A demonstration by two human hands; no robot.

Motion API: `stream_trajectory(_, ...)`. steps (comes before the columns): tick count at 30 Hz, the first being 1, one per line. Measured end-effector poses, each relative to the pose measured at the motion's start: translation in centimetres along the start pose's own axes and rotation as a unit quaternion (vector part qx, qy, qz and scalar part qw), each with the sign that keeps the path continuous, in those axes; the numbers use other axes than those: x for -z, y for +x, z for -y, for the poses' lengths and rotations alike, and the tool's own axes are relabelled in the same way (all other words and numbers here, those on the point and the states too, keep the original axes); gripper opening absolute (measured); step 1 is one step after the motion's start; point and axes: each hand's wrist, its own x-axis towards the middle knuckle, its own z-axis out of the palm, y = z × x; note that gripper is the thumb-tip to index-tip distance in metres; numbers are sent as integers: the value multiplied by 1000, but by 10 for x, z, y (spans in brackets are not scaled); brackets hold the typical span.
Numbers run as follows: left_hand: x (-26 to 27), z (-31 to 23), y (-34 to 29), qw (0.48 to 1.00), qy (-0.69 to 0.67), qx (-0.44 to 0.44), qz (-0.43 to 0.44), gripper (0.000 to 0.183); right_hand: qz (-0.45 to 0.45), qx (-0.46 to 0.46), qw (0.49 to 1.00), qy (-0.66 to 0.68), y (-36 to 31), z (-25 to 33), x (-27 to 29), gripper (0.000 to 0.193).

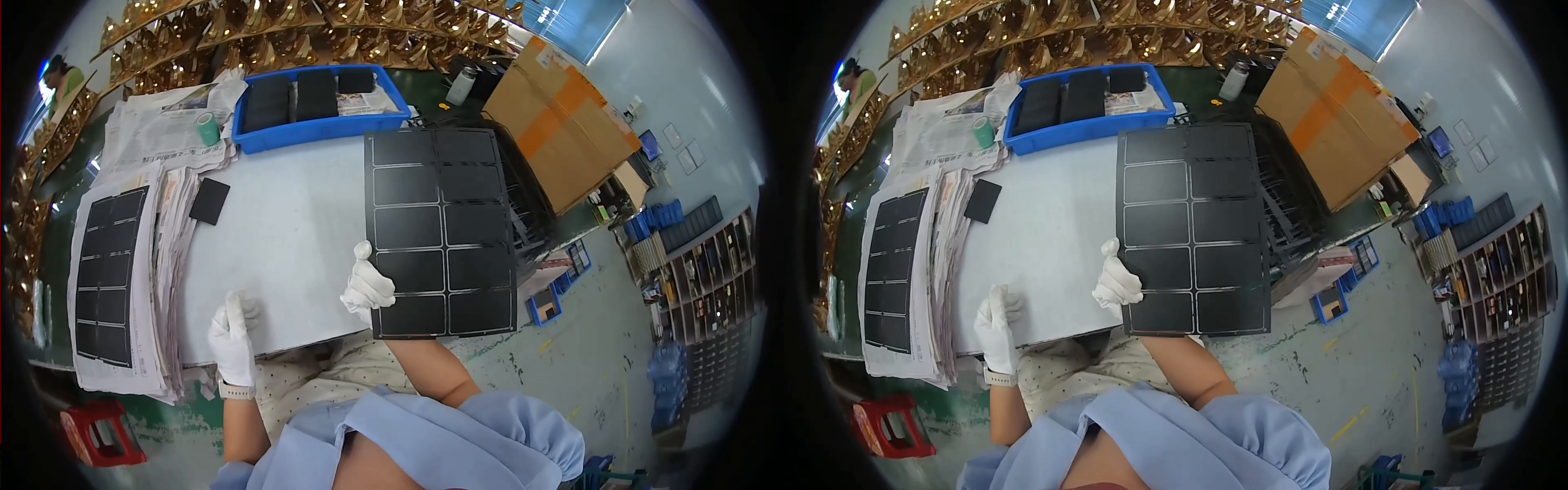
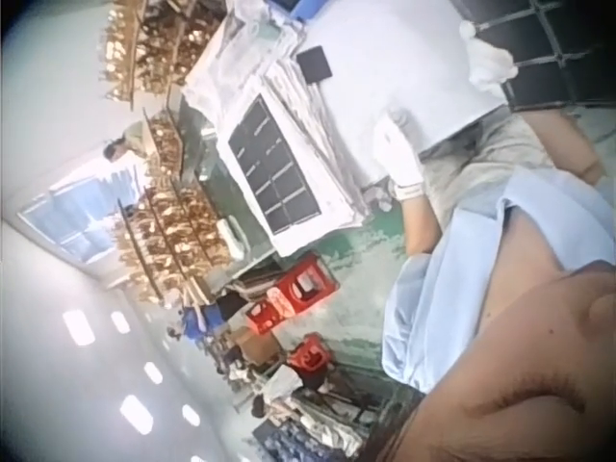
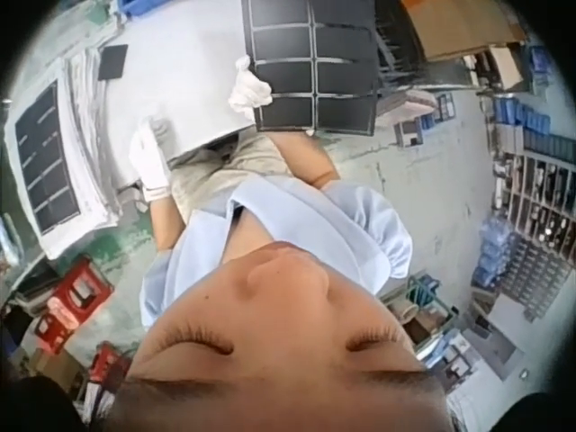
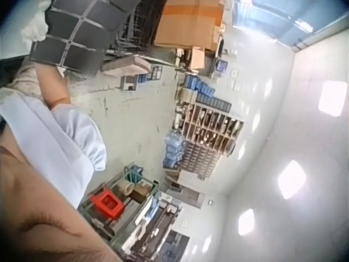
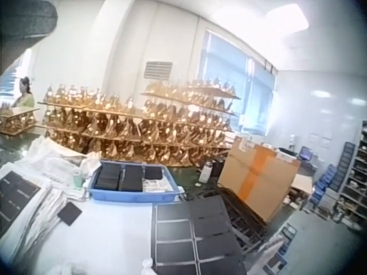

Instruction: The person sorts and inspects small rectangular black panels by hand at a workbench.

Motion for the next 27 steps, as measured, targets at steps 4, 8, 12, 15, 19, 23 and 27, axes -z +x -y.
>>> stream_trajectory(4, -1, -4, -2, 1000, 11, -16, 1, 46, 62, -49, 997, -4, -3, 3, 18, 70)
stream_trajectory(8, 1, -9, 1, 1000, 7, -15, -2, 48, 88, -80, 992, -33, -1, 4, 21, 70)
stream_trajectory(12, 8, -6, 2, 1000, -3, -7, 4, 48, 80, -95, 991, -45, 0, 0, 16, 68)
stream_trajectory(15, 7, -8, 1, 1000, -11, -4, 3, 46, 72, -100, 991, -57, -1, -2, 11, 68)
stream_trajectory(19, 10, -6, 0, 1000, -24, 4, 4, 44, 62, -104, 990, -69, -4, -6, 6, 66)
stream_trajectory(23, 12, -5, -3, 999, -31, 9, -4, 42, 45, -105, 991, -67, -6, -9, 4, 65)
stream_trajectory(27, 7, -1, 2, 1000, -20, 2, 8, 43, -4, -78, 995, -58, -7, -6, 0, 64)
